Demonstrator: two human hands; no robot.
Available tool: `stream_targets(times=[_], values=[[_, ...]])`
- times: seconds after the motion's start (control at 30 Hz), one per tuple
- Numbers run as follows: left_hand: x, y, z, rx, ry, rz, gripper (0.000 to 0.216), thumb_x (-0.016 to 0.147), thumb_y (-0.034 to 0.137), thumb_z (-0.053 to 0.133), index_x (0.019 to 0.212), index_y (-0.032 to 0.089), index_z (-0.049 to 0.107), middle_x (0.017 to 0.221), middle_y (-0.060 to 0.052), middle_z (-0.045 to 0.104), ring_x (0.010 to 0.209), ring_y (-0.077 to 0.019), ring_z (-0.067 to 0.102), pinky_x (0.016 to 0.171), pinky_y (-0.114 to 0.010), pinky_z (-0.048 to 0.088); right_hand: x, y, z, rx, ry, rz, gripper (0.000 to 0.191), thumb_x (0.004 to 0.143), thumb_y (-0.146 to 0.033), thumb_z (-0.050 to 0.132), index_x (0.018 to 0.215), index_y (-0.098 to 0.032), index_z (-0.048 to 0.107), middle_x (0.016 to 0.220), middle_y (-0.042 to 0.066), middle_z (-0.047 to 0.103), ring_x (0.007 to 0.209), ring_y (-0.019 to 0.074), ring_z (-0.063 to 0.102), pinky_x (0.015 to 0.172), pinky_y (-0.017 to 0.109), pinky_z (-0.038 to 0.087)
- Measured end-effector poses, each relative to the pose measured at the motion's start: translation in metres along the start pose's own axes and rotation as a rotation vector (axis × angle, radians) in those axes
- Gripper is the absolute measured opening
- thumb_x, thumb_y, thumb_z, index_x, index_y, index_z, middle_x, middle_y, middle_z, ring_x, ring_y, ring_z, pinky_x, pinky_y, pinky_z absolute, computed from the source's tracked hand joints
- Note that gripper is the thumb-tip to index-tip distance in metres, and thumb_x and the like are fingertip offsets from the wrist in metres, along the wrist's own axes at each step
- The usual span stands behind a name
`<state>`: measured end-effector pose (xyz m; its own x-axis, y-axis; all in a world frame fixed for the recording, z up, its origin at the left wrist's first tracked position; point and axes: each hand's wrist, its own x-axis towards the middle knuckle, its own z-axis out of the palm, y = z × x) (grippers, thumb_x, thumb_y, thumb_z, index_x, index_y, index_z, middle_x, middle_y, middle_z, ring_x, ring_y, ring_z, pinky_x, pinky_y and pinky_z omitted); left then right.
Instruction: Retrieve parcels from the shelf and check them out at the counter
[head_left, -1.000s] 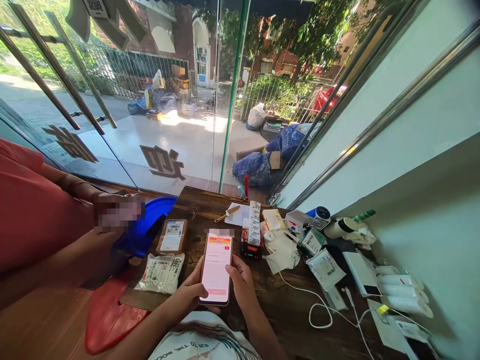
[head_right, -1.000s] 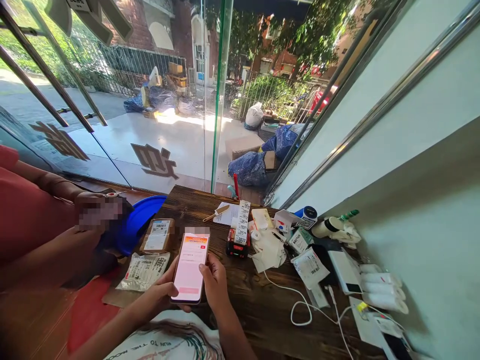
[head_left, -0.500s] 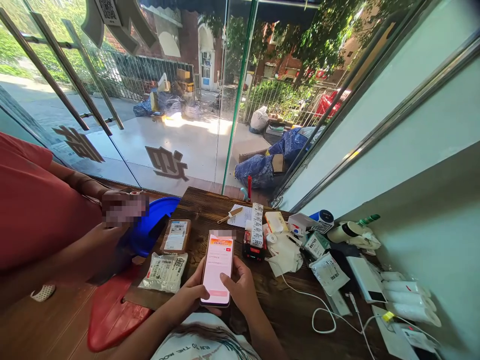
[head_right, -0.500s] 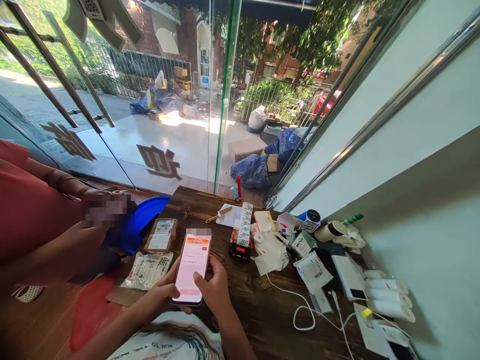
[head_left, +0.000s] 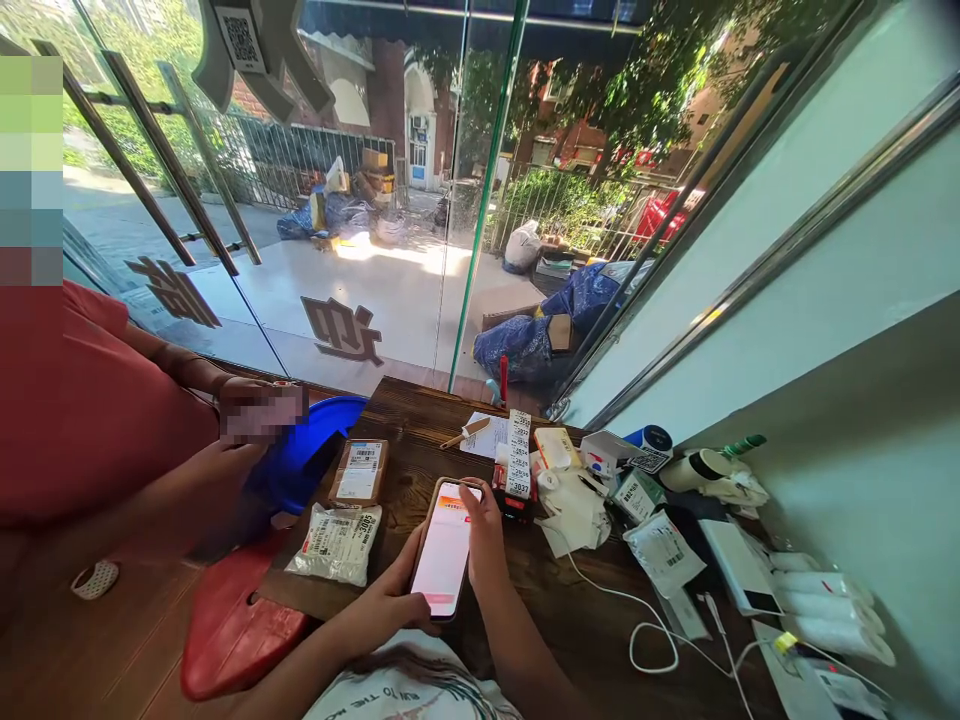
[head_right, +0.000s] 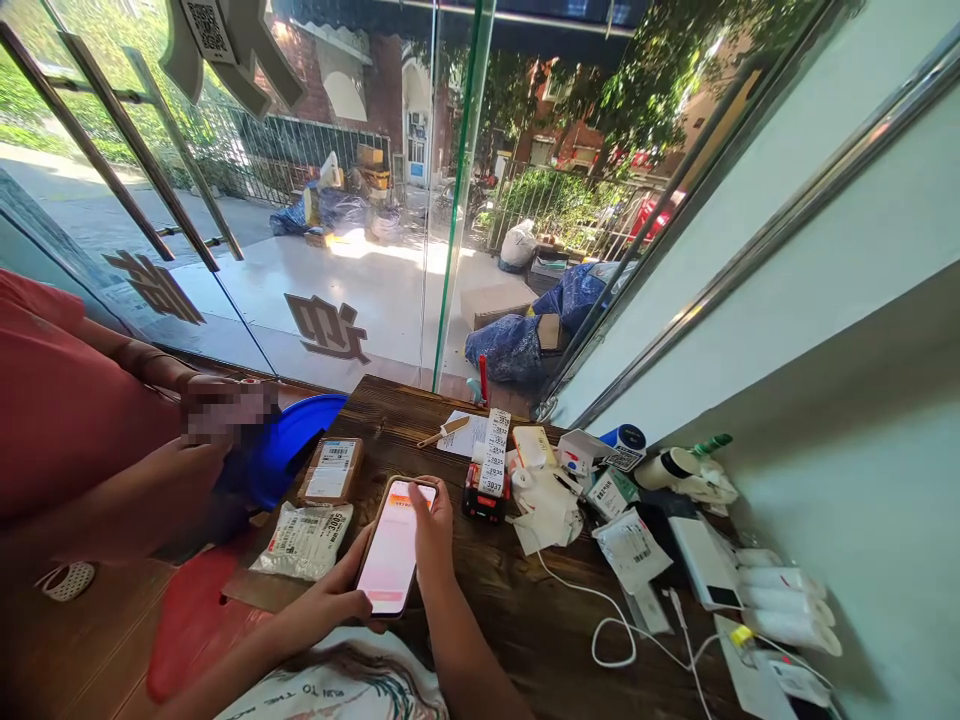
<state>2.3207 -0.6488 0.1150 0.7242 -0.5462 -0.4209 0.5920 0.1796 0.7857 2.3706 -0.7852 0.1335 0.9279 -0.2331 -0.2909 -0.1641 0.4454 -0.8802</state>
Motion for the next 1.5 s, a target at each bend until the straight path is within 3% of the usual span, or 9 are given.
stream_targets(times=[0.13,0.33,0.53,0.77,0.93,1.17,1.37,1.5], values=[[-0.005,0.011,0.003,-0.025,-0.027,-0.061,0.113,0.056,0.007,0.048,0.142,0.042,-0.016,0.145,-0.005,0.036,0.089,-0.0221,0.058,0.064,-0.032,0.054,-0.006,0.001,-0.003,0.04,-0.022,0.036,0.024,0.062,-0.035,0.054,0.083,-0.024,0.052,0.06,-0.007,0.062,0.051,0.0143,0.056,0.051,0.026,0.043],[-0.009,0.017,0.005,-0.045,-0.087,-0.038,0.113,0.058,0.005,0.046,0.139,0.041,-0.025,0.136,-0.005,0.047,0.091,-0.0233,0.06,0.063,-0.031,0.054,-0.007,0.007,-0.004,0.018,-0.039,0.019,0.024,0.065,-0.035,0.058,0.085,-0.024,0.05,0.057,-0.008,0.059,0.05,0.0144,0.056,0.051,0.026,0.041],[-0.01,0.016,0.004,-0.112,-0.106,-0.054,0.114,0.057,0.003,0.046,0.139,0.044,-0.021,0.14,-0.004,0.044,0.088,-0.0202,0.061,0.067,-0.03,0.054,-0.008,0.01,-0.007,0.001,-0.058,0.009,0.028,0.069,-0.045,0.058,0.085,-0.023,0.052,0.06,-0.006,0.061,0.052,0.015,0.056,0.052,0.027,0.041],[-0.014,0.021,0.003,-0.204,-0.045,-0.079,0.112,0.051,0.004,0.045,0.146,0.039,-0.005,0.146,-0.003,0.036,0.102,-0.0268,0.058,0.07,-0.036,0.055,-0.025,0.006,-0.013,-0.035,-0.219,0.036,0.033,0.068,-0.036,0.058,0.096,-0.02,0.061,0.085,0.002,0.072,0.076,0.0205,0.063,0.067,0.031,0.047],[-0.016,0.026,0.003,-0.268,-0.012,-0.073,0.114,0.05,0.003,0.047,0.145,0.039,-0.004,0.148,-0.002,0.035,0.105,-0.027,0.057,0.075,-0.036,0.054,-0.037,0.009,-0.013,0.008,-0.325,0.082,0.043,0.066,-0.031,0.056,0.107,-0.019,0.059,0.091,0.004,0.073,0.078,0.0217,0.064,0.065,0.032,0.048],[-0.017,0.027,0.003,-0.204,0.0,-0.081,0.114,0.052,0.005,0.048,0.146,0.037,-0.008,0.148,-0.005,0.033,0.109,-0.0311,0.054,0.072,-0.041,0.055,-0.033,0.016,-0.008,-0.02,-0.187,0.074,0.035,0.061,-0.03,0.065,0.094,-0.019,0.06,0.08,0.001,0.072,0.059,0.0169,0.06,0.052,0.028,0.047],[-0.018,0.027,0.005,-0.143,-0.015,-0.049,0.116,0.051,0.004,0.05,0.145,0.037,-0.01,0.149,-0.005,0.033,0.107,-0.0272,0.057,0.074,-0.036,0.054,-0.031,0.019,-0.004,-0.045,-0.089,0.025,0.037,0.061,-0.038,0.077,0.089,-0.018,0.063,0.079,0.001,0.072,0.069,0.0171,0.063,0.063,0.027,0.049],[-0.02,0.03,0.006,-0.16,-0.007,-0.063,0.113,0.051,0.005,0.049,0.146,0.036,-0.005,0.147,-0.005,0.037,0.103,-0.0255,0.058,0.075,-0.034,0.054,-0.031,0.025,-0.004,0.015,-0.071,0.048,0.047,0.062,-0.057,0.071,0.089,-0.019,0.064,0.079,0.003,0.073,0.067,0.0201,0.065,0.061,0.031,0.051]])
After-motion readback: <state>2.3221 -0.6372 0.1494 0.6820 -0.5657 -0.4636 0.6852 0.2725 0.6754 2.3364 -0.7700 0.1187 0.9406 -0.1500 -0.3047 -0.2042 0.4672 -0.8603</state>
